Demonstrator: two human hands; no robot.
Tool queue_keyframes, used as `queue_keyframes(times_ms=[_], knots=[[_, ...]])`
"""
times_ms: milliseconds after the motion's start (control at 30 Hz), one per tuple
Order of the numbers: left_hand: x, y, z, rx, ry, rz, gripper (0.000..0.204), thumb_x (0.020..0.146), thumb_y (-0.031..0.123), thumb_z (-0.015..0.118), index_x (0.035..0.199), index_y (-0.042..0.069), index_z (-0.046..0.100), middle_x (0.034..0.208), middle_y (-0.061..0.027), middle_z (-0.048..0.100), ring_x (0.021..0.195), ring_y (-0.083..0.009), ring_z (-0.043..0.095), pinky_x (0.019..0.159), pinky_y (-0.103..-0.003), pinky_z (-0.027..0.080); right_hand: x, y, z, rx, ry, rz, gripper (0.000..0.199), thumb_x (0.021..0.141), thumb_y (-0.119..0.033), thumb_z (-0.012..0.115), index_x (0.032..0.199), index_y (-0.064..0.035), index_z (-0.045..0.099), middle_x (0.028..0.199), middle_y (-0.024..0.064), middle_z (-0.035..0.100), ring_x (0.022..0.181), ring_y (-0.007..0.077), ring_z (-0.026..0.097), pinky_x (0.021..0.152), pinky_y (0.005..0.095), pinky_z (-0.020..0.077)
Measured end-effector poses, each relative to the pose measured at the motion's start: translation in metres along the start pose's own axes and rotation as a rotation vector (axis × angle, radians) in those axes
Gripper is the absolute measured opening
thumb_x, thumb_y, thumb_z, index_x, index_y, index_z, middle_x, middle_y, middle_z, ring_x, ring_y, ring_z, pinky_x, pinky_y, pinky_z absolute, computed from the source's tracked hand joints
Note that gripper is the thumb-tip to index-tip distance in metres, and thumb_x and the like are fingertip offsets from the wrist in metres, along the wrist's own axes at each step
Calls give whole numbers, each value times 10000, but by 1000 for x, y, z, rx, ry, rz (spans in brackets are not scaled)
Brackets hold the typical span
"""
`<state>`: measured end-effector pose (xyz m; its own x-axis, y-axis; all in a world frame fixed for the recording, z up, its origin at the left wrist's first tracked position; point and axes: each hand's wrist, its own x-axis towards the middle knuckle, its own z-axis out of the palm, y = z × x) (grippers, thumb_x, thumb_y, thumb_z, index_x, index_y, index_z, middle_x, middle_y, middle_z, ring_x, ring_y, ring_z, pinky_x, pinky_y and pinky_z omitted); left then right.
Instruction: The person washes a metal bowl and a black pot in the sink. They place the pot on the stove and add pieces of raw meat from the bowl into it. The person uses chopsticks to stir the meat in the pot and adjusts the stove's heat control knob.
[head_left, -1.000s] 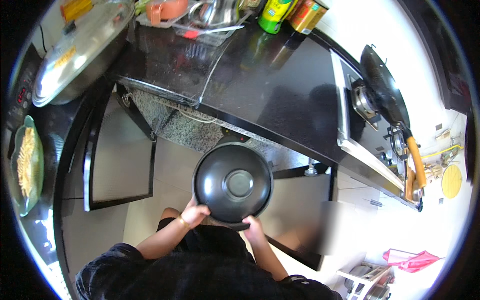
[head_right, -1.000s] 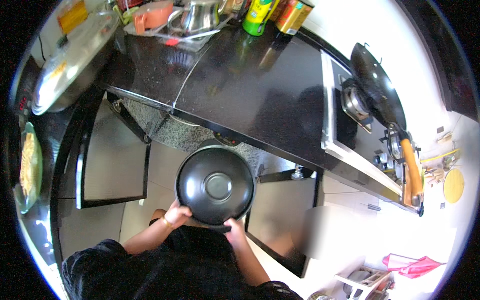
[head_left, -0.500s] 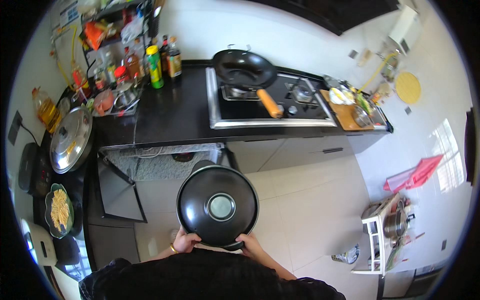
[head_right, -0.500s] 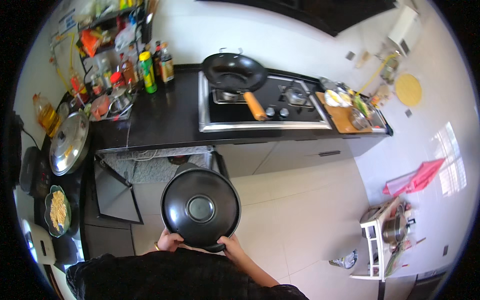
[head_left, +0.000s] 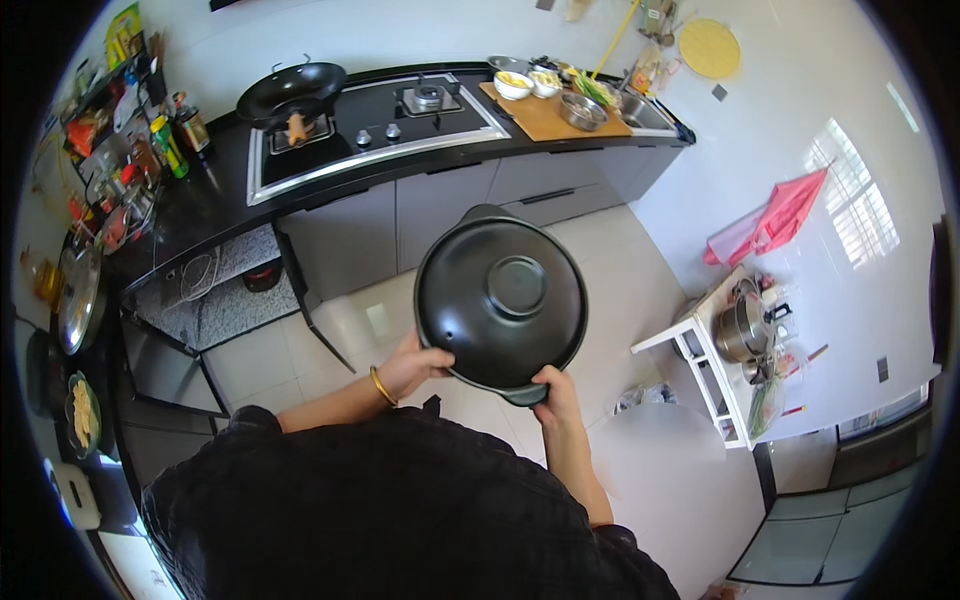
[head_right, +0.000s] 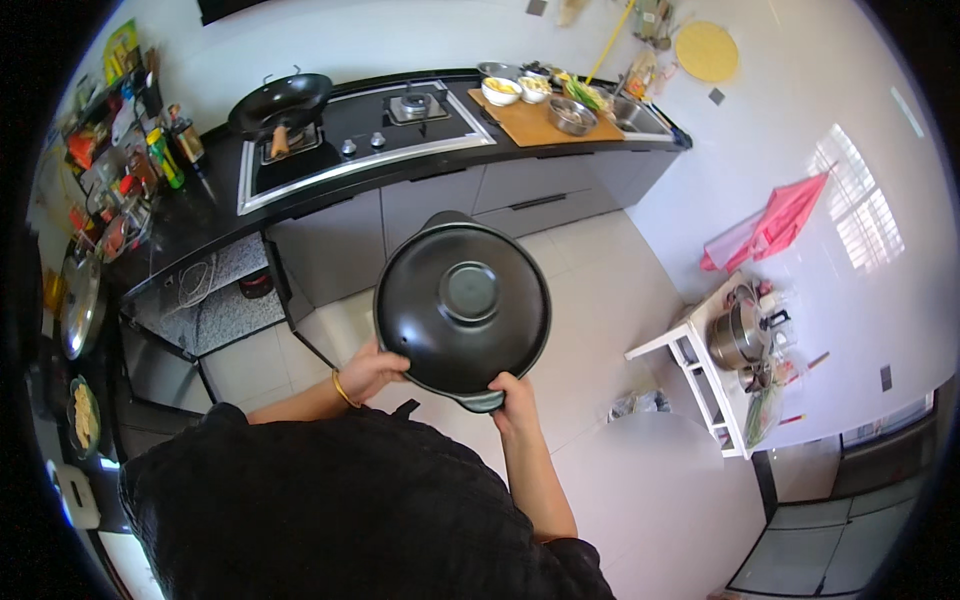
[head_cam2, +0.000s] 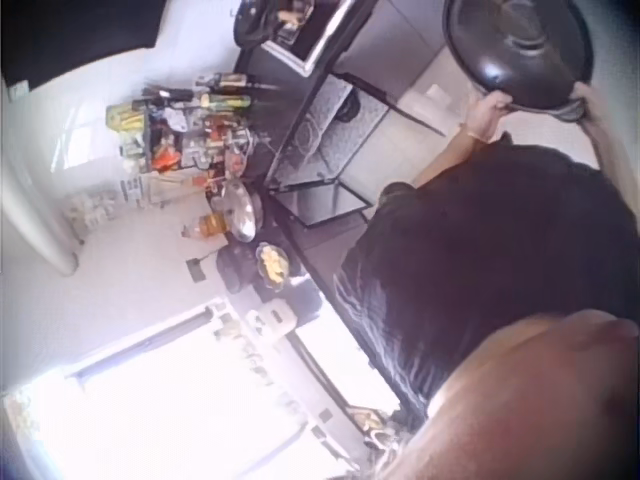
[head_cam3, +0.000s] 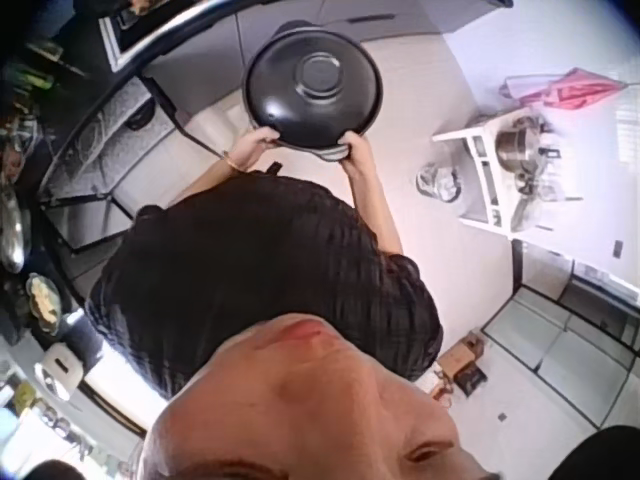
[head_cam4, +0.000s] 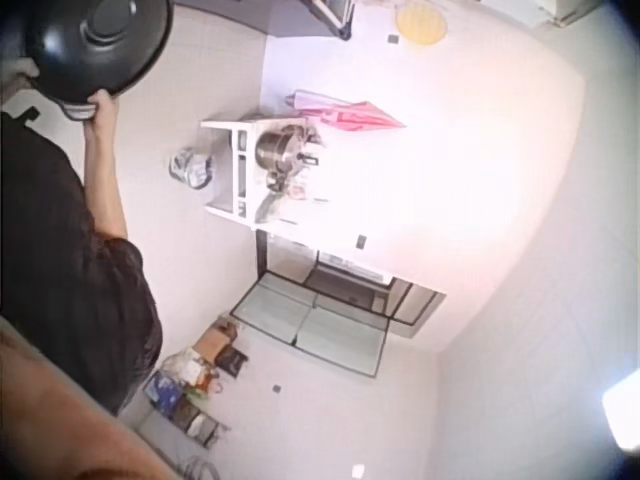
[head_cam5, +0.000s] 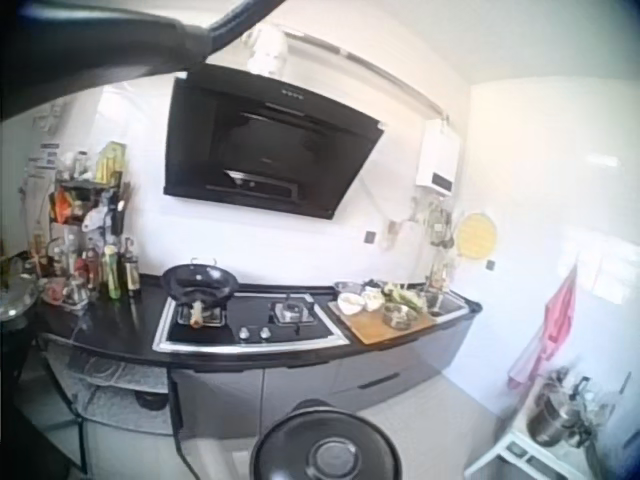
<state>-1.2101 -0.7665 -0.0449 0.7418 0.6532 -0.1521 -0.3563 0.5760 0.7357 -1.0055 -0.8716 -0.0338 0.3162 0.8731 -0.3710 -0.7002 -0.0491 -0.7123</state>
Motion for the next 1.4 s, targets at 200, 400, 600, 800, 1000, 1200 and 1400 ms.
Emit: queue_keyframes(times_ms=[200,400,600,800,1000,1200,1400], knots=[[130,41,34,217,-153,-127,624,836,485,353,1313,145,138,1298,-81,282,1162,-238,339,872,-469,351,8,-56,-69,138,84,-172,451,522,42,438,968,89,486,969,160,552,875,285,540,794,346,442],[281,25,84,74,-397,-350,567,847,375,421,1269,38,248,1207,-126,418,1071,-214,453,916,-331,355,46,-114,-99,160,263,-122,391,517,40,453,901,76,517,878,130,573,781,247,552,740,315,447],[398,13,119,-63,-449,-218,517,810,220,512,1240,26,299,1185,-101,419,1070,-171,426,914,-298,345,132,-198,-132,43,325,-201,426,492,57,464,913,59,530,869,121,582,758,229,559,710,300,456],[535,43,148,724,-189,281,588,760,310,572,1215,21,335,1182,-130,415,1073,-218,414,912,-325,326,231,-291,-166,89,301,-126,433,509,58,447,936,86,511,925,143,568,831,261,551,772,322,446],[635,78,263,1456,-576,925,777,620,498,627,1225,84,367,1044,-194,432,960,-331,432,844,-384,343,333,-373,-210,123,273,-146,518,509,57,449,1027,68,460,962,126,540,857,237,527,754,300,434],[777,19,321,1903,-667,991,682,634,539,575,1194,186,413,969,-204,443,781,-317,473,580,-349,442,436,-463,-289,75,228,-73,427,519,52,456,944,78,492,899,127,553,806,247,540,733,316,451],[901,-9,363,1912,-528,890,572,645,441,587,1112,138,455,973,-216,437,743,-309,491,568,-340,453,529,-577,-346,-55,199,10,431,526,51,459,956,61,478,877,119,542,764,231,533,675,311,455]])
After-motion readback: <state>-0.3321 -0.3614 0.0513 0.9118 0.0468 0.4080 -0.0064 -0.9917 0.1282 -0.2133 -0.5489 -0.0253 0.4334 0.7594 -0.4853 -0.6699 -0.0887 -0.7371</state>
